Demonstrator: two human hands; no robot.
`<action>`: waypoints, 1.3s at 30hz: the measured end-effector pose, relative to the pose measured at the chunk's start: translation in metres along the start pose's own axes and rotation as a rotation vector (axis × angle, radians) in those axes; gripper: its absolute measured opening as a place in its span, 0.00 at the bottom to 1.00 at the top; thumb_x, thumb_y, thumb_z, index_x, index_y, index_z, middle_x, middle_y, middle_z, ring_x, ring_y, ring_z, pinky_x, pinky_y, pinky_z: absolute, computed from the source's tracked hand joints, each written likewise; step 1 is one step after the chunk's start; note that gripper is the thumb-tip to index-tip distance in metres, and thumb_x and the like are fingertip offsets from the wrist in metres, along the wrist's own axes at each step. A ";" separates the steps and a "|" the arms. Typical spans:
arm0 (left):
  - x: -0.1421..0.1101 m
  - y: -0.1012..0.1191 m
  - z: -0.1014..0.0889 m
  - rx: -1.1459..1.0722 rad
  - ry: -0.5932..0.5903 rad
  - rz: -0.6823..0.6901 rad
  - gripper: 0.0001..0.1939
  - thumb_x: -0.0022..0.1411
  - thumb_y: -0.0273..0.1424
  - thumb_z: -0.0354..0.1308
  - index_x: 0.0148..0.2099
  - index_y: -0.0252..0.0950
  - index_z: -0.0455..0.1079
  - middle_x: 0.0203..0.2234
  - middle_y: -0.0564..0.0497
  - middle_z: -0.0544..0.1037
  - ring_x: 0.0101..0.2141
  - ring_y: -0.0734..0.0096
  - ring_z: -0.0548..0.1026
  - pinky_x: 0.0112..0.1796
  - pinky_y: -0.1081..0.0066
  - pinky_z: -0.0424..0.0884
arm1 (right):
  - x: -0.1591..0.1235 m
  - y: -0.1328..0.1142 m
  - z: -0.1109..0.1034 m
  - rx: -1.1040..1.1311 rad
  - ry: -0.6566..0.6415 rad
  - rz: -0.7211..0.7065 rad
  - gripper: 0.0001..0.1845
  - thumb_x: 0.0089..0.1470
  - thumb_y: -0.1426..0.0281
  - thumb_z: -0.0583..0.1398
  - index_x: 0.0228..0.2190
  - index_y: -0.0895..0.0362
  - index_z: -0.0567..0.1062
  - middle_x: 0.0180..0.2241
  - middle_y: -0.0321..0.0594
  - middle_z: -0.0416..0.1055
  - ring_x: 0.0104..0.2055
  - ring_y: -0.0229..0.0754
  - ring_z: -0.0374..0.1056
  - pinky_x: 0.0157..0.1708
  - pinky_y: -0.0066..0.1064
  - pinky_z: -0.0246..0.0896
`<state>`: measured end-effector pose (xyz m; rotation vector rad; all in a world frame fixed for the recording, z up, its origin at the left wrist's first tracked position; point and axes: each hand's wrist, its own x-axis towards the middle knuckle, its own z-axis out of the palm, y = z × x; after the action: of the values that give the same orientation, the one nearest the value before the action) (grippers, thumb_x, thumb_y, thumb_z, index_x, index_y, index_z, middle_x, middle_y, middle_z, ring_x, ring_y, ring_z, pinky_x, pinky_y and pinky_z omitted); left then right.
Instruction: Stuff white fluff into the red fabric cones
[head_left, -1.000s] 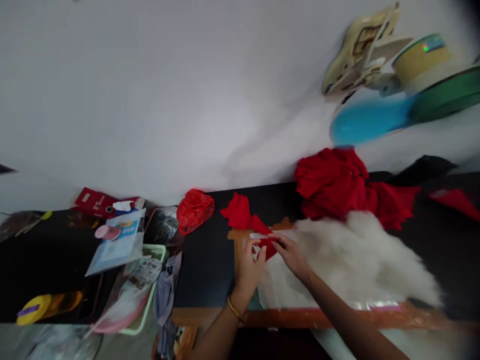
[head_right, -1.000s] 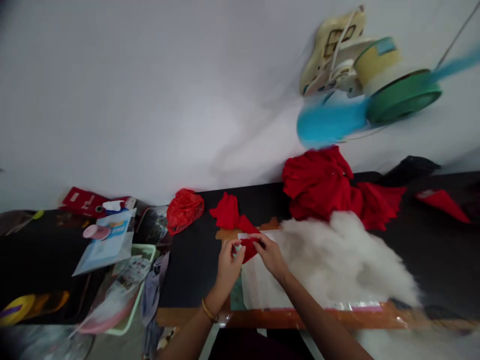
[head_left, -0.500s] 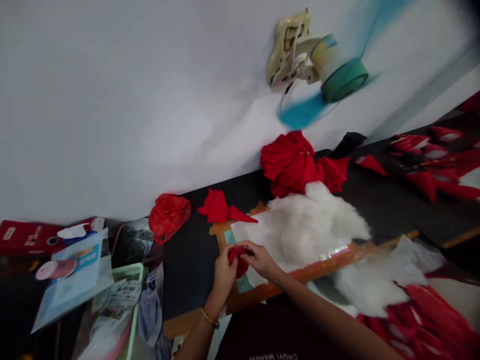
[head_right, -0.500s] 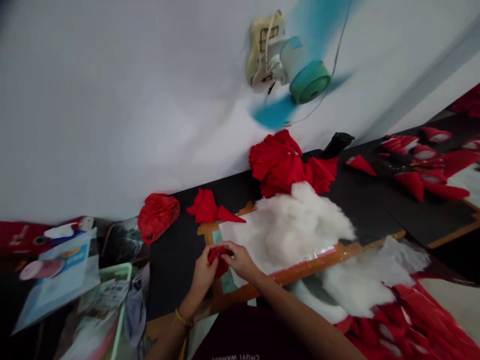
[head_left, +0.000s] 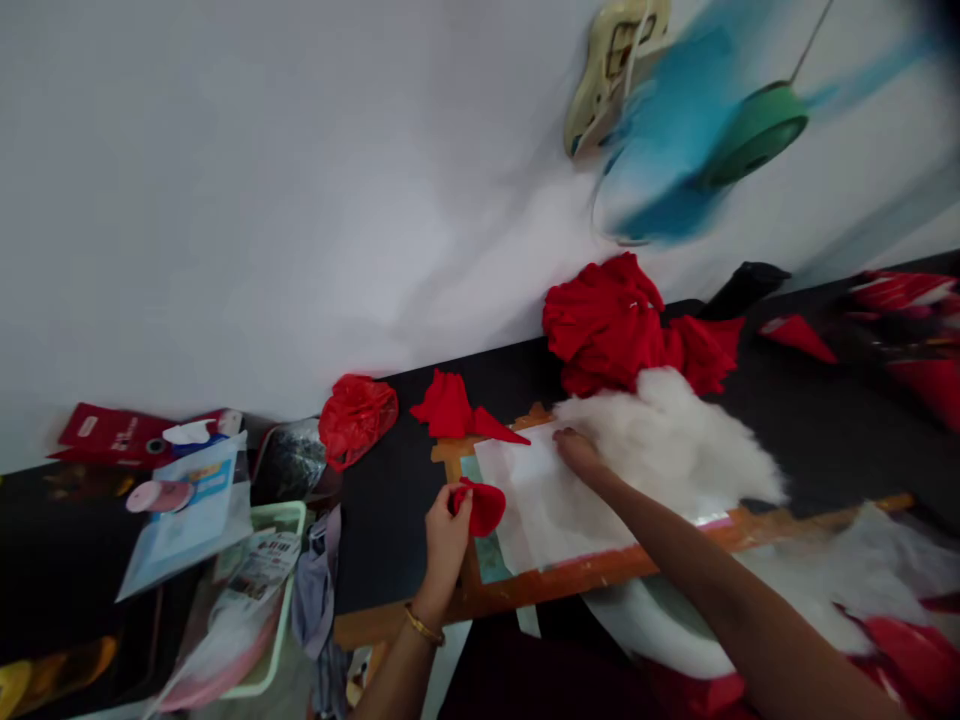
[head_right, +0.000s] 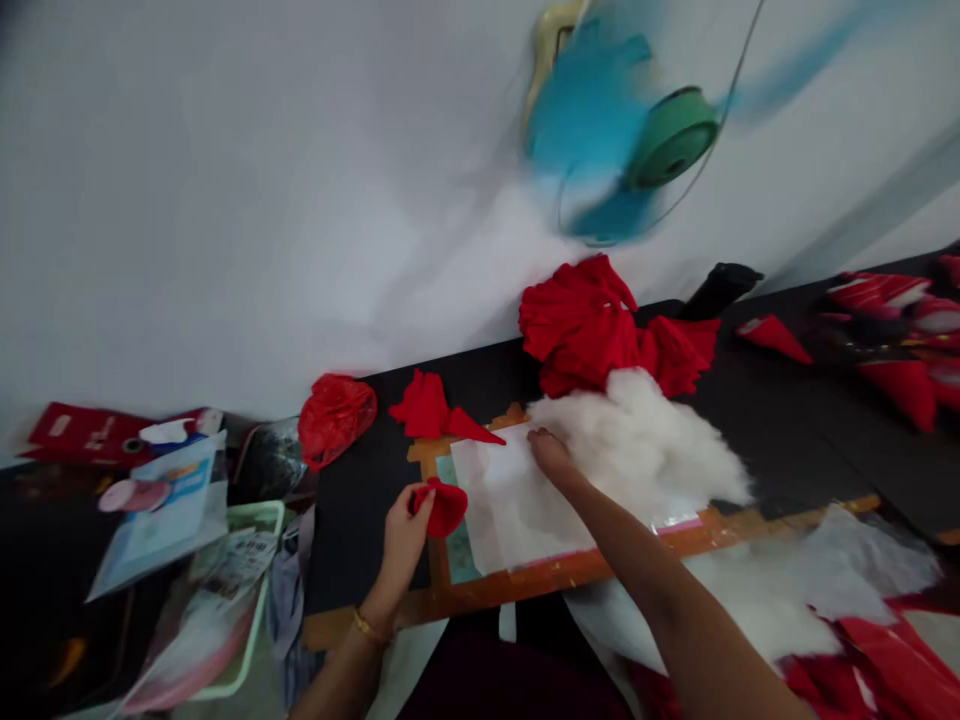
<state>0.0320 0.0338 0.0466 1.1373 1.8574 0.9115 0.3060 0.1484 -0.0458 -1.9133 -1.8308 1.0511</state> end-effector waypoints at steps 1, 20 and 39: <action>0.000 -0.001 0.000 0.000 0.015 -0.004 0.11 0.59 0.40 0.56 0.36 0.38 0.73 0.32 0.47 0.81 0.35 0.60 0.78 0.40 0.65 0.70 | -0.003 -0.006 0.001 0.049 -0.026 -0.003 0.10 0.56 0.73 0.55 0.34 0.60 0.77 0.34 0.48 0.76 0.38 0.44 0.72 0.41 0.34 0.66; -0.031 0.021 0.049 -0.016 -0.184 0.159 0.24 0.60 0.22 0.52 0.56 0.39 0.73 0.53 0.44 0.78 0.53 0.59 0.75 0.57 0.60 0.66 | -0.117 -0.098 0.021 0.723 -0.205 -0.039 0.05 0.53 0.68 0.54 0.26 0.53 0.66 0.20 0.32 0.66 0.22 0.37 0.62 0.24 0.27 0.57; -0.030 0.074 0.024 -0.849 0.059 -0.270 0.29 0.59 0.47 0.61 0.56 0.35 0.67 0.46 0.41 0.79 0.45 0.59 0.78 0.46 0.62 0.74 | -0.132 -0.139 0.025 0.816 0.040 -0.267 0.04 0.43 0.70 0.59 0.22 0.53 0.74 0.24 0.38 0.75 0.29 0.44 0.68 0.36 0.37 0.69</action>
<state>0.0903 0.0363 0.1065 0.3323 1.3688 1.3803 0.1962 0.0370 0.0681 -1.1619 -1.2750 1.3607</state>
